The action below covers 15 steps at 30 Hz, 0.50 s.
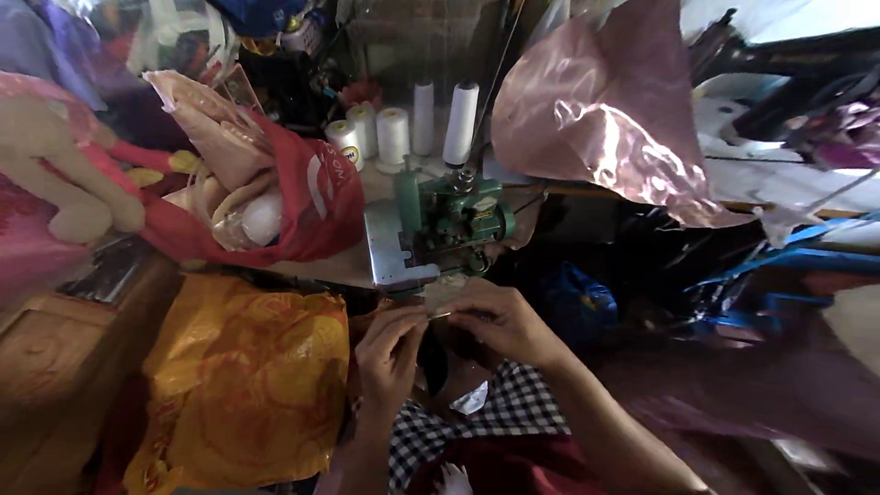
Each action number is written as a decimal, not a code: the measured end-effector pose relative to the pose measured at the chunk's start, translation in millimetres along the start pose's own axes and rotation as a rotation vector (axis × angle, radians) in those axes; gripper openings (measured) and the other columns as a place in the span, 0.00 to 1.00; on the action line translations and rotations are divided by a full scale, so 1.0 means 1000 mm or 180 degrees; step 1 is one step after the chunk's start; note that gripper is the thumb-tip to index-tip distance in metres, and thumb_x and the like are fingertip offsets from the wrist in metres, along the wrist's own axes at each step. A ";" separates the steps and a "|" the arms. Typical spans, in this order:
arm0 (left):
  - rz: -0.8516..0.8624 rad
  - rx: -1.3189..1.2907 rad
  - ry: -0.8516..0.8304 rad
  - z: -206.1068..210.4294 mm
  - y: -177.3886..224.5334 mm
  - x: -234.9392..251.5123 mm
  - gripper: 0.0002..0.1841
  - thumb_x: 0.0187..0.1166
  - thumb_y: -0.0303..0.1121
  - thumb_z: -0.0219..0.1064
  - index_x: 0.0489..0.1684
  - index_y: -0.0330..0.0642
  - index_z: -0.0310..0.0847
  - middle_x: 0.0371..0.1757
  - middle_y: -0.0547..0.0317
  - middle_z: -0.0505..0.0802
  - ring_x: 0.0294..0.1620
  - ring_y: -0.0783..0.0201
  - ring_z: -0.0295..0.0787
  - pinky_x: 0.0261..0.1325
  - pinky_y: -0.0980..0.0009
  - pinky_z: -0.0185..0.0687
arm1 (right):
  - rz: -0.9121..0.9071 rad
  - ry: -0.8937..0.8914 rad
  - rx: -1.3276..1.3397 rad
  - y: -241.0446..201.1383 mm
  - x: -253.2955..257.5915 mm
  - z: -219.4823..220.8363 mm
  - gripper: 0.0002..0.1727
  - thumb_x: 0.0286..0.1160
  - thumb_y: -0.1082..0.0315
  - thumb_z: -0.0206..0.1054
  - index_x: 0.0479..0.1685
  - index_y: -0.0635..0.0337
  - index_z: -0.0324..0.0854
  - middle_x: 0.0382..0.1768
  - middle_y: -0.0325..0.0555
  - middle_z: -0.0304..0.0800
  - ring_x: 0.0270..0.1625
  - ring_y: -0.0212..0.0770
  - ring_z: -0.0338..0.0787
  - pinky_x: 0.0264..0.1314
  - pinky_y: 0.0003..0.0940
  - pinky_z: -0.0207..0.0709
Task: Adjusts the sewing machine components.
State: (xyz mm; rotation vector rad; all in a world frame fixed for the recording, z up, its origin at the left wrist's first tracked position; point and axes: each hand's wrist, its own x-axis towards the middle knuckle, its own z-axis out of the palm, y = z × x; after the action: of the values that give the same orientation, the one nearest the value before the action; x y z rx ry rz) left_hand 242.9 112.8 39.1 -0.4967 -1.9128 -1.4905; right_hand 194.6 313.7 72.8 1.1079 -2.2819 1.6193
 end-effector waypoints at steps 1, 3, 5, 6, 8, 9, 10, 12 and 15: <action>-0.0118 -0.0119 0.0062 0.000 0.006 -0.003 0.07 0.82 0.26 0.67 0.44 0.33 0.90 0.54 0.57 0.95 0.58 0.74 0.91 0.62 0.78 0.87 | 0.0030 0.0094 0.0055 -0.004 -0.005 0.002 0.10 0.80 0.67 0.67 0.47 0.62 0.93 0.43 0.40 0.94 0.51 0.23 0.87 0.61 0.20 0.80; -0.0472 -0.0352 0.0253 0.002 0.015 -0.005 0.07 0.80 0.27 0.69 0.47 0.35 0.91 0.56 0.61 0.95 0.59 0.75 0.90 0.62 0.77 0.87 | 0.0181 0.0330 0.0145 -0.011 -0.011 0.007 0.10 0.80 0.67 0.68 0.47 0.63 0.93 0.43 0.39 0.94 0.48 0.21 0.88 0.56 0.17 0.83; -0.0873 -0.0570 0.0494 0.007 0.021 -0.004 0.09 0.76 0.26 0.71 0.50 0.33 0.90 0.55 0.61 0.94 0.56 0.73 0.90 0.61 0.74 0.88 | 0.0311 0.0546 0.0118 -0.015 -0.013 0.012 0.10 0.79 0.67 0.69 0.46 0.63 0.93 0.41 0.38 0.93 0.43 0.18 0.87 0.48 0.14 0.83; -0.1042 -0.0670 0.0586 0.009 0.023 -0.002 0.11 0.75 0.26 0.72 0.51 0.31 0.89 0.55 0.60 0.94 0.54 0.72 0.91 0.60 0.74 0.89 | 0.0321 0.0622 0.0092 -0.016 -0.013 0.014 0.10 0.78 0.67 0.69 0.46 0.63 0.93 0.40 0.38 0.93 0.41 0.18 0.87 0.46 0.13 0.82; -0.1297 -0.0901 0.0670 0.012 0.025 0.002 0.12 0.75 0.26 0.72 0.53 0.33 0.89 0.54 0.60 0.94 0.53 0.71 0.92 0.57 0.72 0.90 | 0.0264 0.0677 0.0042 -0.018 -0.011 0.016 0.10 0.77 0.68 0.70 0.45 0.63 0.93 0.39 0.38 0.93 0.42 0.18 0.87 0.48 0.13 0.81; -0.1377 -0.1026 0.0701 0.013 0.026 0.004 0.11 0.76 0.26 0.71 0.53 0.34 0.89 0.53 0.61 0.95 0.52 0.70 0.92 0.57 0.72 0.90 | 0.0226 0.0679 0.0004 -0.019 -0.011 0.016 0.10 0.77 0.68 0.70 0.45 0.63 0.93 0.39 0.38 0.94 0.44 0.18 0.87 0.50 0.14 0.81; -0.1436 -0.1149 0.0736 0.015 0.026 0.005 0.10 0.77 0.25 0.71 0.52 0.35 0.90 0.52 0.61 0.95 0.51 0.70 0.92 0.57 0.72 0.90 | 0.0193 0.0682 -0.0046 -0.019 -0.011 0.016 0.10 0.77 0.68 0.69 0.45 0.62 0.94 0.39 0.38 0.94 0.45 0.19 0.87 0.52 0.15 0.81; -0.1530 -0.1409 0.0796 0.017 0.027 0.006 0.08 0.78 0.25 0.70 0.48 0.38 0.92 0.49 0.62 0.96 0.49 0.70 0.93 0.57 0.71 0.89 | 0.0160 0.0701 -0.0165 -0.019 -0.010 0.017 0.10 0.77 0.67 0.69 0.44 0.61 0.94 0.37 0.37 0.93 0.45 0.21 0.86 0.53 0.16 0.79; -0.1847 -0.1815 0.0923 0.023 0.031 0.008 0.06 0.78 0.23 0.68 0.43 0.37 0.92 0.44 0.59 0.96 0.47 0.68 0.93 0.57 0.69 0.89 | 0.0113 0.0707 -0.0379 -0.021 -0.009 0.017 0.10 0.76 0.67 0.69 0.44 0.61 0.95 0.36 0.38 0.94 0.44 0.23 0.87 0.53 0.19 0.79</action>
State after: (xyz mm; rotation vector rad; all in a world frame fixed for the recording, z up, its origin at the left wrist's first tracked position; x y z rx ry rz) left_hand 251.0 142.6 63.4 0.0639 -1.4449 -2.3564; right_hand 219.5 300.1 76.8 0.8212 -2.2308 1.5115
